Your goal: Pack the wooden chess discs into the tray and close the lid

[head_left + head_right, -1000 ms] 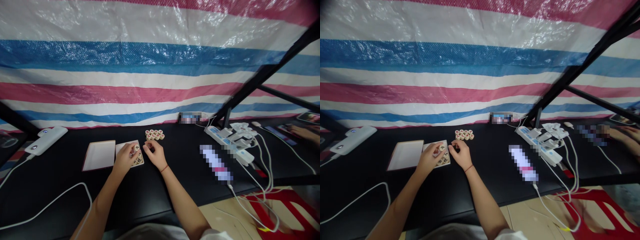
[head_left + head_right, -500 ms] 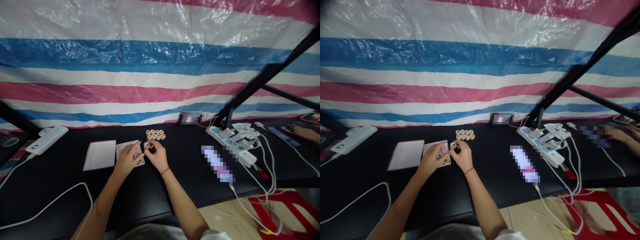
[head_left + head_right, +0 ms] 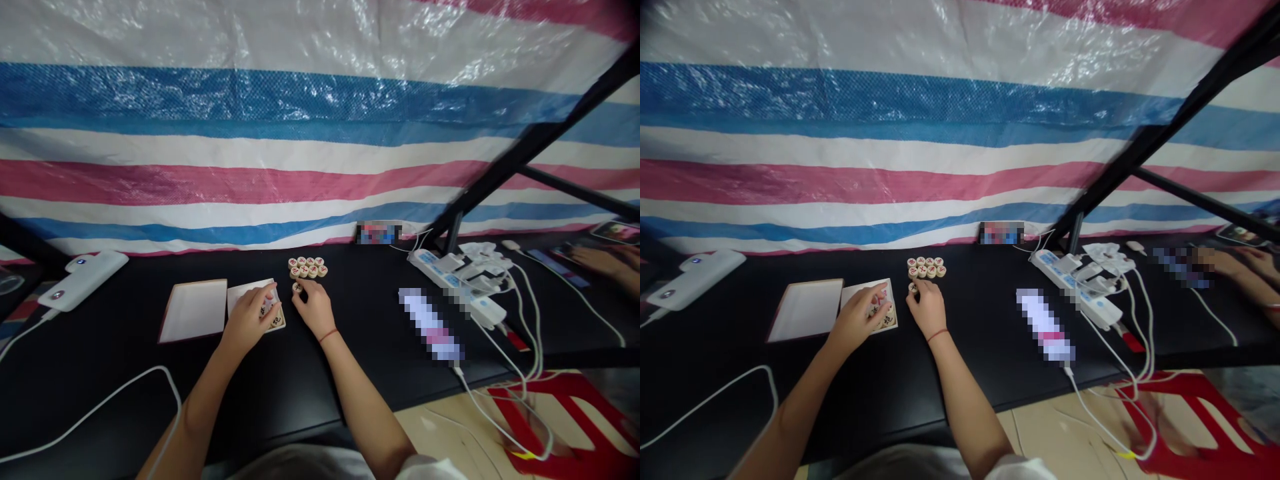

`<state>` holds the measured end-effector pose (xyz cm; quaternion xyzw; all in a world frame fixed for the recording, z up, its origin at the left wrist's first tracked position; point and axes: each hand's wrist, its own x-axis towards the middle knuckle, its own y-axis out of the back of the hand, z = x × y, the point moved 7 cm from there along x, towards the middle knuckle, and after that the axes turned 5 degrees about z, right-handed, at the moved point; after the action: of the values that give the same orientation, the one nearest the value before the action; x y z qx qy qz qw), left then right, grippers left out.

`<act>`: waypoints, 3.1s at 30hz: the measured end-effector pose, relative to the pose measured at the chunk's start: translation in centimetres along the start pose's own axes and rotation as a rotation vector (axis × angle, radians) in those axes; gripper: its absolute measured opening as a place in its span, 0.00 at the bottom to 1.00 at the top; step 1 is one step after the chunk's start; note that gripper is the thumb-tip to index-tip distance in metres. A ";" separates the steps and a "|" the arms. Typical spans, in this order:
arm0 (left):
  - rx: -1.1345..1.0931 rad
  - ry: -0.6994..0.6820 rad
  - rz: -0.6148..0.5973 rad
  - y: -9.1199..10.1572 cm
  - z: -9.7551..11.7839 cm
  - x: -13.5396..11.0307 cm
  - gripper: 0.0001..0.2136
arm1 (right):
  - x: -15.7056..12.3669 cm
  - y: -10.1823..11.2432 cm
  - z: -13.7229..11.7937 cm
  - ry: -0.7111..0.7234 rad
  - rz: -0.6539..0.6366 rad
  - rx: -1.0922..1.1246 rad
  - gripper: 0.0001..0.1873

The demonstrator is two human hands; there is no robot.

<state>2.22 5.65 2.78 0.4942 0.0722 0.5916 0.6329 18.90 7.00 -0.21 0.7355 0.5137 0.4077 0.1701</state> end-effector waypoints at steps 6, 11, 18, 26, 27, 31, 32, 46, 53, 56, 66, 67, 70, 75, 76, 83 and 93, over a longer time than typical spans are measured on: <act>0.000 0.004 0.003 0.2 0.0 0.1 0.15 | 0.0 -0.1 0.2 0.007 -0.024 -0.019 0.14; 0.000 -0.037 0.040 0.3 0.1 0.1 0.14 | 0.0 -0.3 0.5 0.009 -0.011 -0.048 0.12; 0.034 -0.074 0.077 0.8 0.4 0.2 0.12 | 0.0 -0.7 1.1 -0.007 0.012 -0.051 0.05; 0.017 -0.025 0.057 0.7 -0.3 0.2 0.12 | 0.4 -1.2 1.2 0.006 0.032 -0.040 0.06; 0.014 -0.020 0.052 0.7 -0.5 0.2 0.12 | 0.4 -1.2 1.2 0.005 0.035 -0.038 0.07; 0.019 0.010 0.042 0.8 -1.2 0.3 0.12 | 0.5 -1.0 1.0 0.010 0.047 -0.041 0.07; 0.028 0.023 0.038 1.0 -1.5 0.4 0.12 | 0.5 -0.7 0.8 0.019 0.065 -0.045 0.07; 0.313 0.308 -0.336 0.9 -3.6 -0.2 0.12 | -1.3 -2.9 -4.1 0.159 -0.238 0.052 0.20; 0.270 0.320 -0.347 1.0 -3.7 -0.1 0.17 | -1.3 -3.0 -3.9 0.152 -0.239 0.055 0.20; 0.323 0.318 -0.359 1.0 -3.6 -0.4 0.15 | -1.3 -2.9 -4.0 0.156 -0.220 0.043 0.21; 0.234 0.263 -0.279 1.8 -4.4 -0.8 0.10 | -1.4 -3.1 -4.1 0.193 -0.158 -0.065 0.17; 0.225 0.273 -0.291 1.8 -4.4 -0.8 0.10 | -1.4 -3.1 -4.1 0.192 -0.160 -0.065 0.17; 0.191 0.279 -0.285 2.0 -4.2 -0.6 0.09 | -1.4 -2.8 -4.1 0.183 -0.148 -0.026 0.16; -0.055 0.241 -0.054 2.8 -3.3 0.4 0.10 | -1.5 -0.6 -5.5 0.288 0.005 0.127 0.15; -0.138 0.245 -0.022 2.7 -3.1 0.5 0.11 | -1.6 -0.3 -6.0 0.319 0.016 0.153 0.15; -0.491 0.452 0.025 0.5 -2.5 -0.2 0.15 | -1.8 0.2 -6.9 0.349 0.033 0.231 0.12; -0.659 0.628 0.323 1.1 -5.8 -0.6 0.21 | 0.2 3.8 1.6 -0.059 0.257 -0.057 0.09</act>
<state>-2.64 8.08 0.29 0.0696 -0.0092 0.7945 0.6033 22.49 5.85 1.44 0.8019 0.3982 0.4185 0.1523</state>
